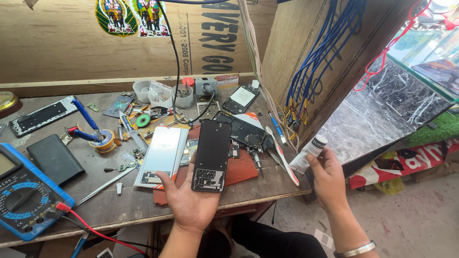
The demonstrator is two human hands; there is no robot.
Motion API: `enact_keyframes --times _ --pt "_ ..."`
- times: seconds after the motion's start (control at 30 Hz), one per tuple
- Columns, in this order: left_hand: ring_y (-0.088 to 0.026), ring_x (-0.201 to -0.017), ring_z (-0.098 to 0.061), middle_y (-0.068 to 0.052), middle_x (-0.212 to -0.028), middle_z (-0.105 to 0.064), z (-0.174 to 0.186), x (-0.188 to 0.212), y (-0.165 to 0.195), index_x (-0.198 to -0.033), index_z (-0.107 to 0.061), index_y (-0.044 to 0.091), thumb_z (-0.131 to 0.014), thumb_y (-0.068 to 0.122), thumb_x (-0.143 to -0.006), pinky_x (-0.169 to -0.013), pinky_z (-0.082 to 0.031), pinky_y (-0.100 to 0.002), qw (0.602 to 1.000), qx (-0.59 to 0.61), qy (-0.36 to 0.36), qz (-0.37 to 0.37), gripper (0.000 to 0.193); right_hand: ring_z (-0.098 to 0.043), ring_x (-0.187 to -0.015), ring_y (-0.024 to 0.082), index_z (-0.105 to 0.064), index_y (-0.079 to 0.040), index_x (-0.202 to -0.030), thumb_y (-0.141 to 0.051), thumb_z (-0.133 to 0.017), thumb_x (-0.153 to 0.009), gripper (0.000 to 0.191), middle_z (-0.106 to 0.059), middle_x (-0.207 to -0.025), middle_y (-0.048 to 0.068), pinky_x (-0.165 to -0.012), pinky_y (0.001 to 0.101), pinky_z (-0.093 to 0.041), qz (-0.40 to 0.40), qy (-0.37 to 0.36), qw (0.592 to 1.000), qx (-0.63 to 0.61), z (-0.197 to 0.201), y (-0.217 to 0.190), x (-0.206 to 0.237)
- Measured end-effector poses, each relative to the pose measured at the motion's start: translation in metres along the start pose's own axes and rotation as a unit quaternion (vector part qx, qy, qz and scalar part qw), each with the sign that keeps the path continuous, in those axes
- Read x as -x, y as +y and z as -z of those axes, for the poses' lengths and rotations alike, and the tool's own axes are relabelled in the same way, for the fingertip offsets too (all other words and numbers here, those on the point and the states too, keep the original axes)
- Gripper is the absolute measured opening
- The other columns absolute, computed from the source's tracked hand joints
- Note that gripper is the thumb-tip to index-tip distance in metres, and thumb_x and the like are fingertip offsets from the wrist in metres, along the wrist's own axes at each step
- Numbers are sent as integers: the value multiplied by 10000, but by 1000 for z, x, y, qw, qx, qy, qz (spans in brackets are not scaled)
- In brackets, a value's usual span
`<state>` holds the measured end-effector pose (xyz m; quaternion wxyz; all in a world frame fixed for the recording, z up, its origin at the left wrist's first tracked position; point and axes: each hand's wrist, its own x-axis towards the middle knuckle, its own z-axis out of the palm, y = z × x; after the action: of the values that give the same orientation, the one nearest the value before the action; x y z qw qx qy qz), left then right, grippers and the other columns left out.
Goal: The person applies adhesive from a small tube onto the internal frame of a disassembled smartphone, then presses a new black back cover onto the phone and aligns it. They then handle the phone body with its battery exposed, pick small parts from the bench, and carry the phone to a lower shelf area while reaching for items.
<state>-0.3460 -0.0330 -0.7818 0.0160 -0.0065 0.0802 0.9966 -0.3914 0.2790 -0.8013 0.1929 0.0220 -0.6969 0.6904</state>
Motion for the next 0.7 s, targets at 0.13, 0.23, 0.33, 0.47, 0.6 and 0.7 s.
enact_keyframes --times 0.13,0.23,0.33,0.47,0.6,0.7 --pt "-279 -1382 -489 -138 -1500 -505 0 1 -1 -1515 -365 27 -552 851 -746 -1184 -362 -471 1000 -3 -2 -1 1142 -643 -1021 127 -593 23 -1301 -99 -646 -985 343 -698 -1140 73 -922 293 -511 10 14 999 41 -3 -4 -1" --pt "-281 -1385 -487 -141 -1501 -502 -5 -1 -8 -1514 -364 26 -555 849 -750 -1186 -361 -473 1000 0 -5 -1 1139 -640 -977 111 -607 29 -1277 -102 -672 -980 331 -708 -1102 57 -895 278 -510 35 21 996 79 1 -9 -4" --pt "-278 -1376 -493 -131 -1487 -510 -13 -8 -16 -1505 -371 41 -557 851 -740 -1179 -363 -477 1000 0 3 4 1130 -640 -981 96 -609 36 -1291 -101 -682 -975 352 -706 -1097 55 -873 261 -510 53 32 993 102 8 -16 -12" --pt "-273 -1373 -503 -124 -1489 -522 -24 -20 -24 -1502 -380 43 -569 842 -738 -1181 -365 -475 1000 3 3 5 1121 -653 -963 109 -630 38 -1309 -93 -710 -956 386 -720 -1077 72 -845 266 -527 47 55 978 194 14 -23 -24" --pt "-273 -1371 -507 -117 -1489 -527 -31 -31 -35 -1503 -382 49 -569 838 -740 -1181 -367 -477 1000 10 6 5 1114 -661 -998 120 -580 53 -1376 -70 -705 -942 468 -717 -1124 79 -871 268 -531 60 37 985 155 18 -23 -38" --pt "-273 -1369 -506 -117 -1486 -529 -31 -37 -40 -1508 -379 49 -558 838 -752 -1178 -370 -472 1000 12 -2 7 1108 -673 -1040 133 -542 72 -1397 -53 -694 -942 495 -716 -1161 92 -908 272 -534 57 25 993 99 18 -17 -47"
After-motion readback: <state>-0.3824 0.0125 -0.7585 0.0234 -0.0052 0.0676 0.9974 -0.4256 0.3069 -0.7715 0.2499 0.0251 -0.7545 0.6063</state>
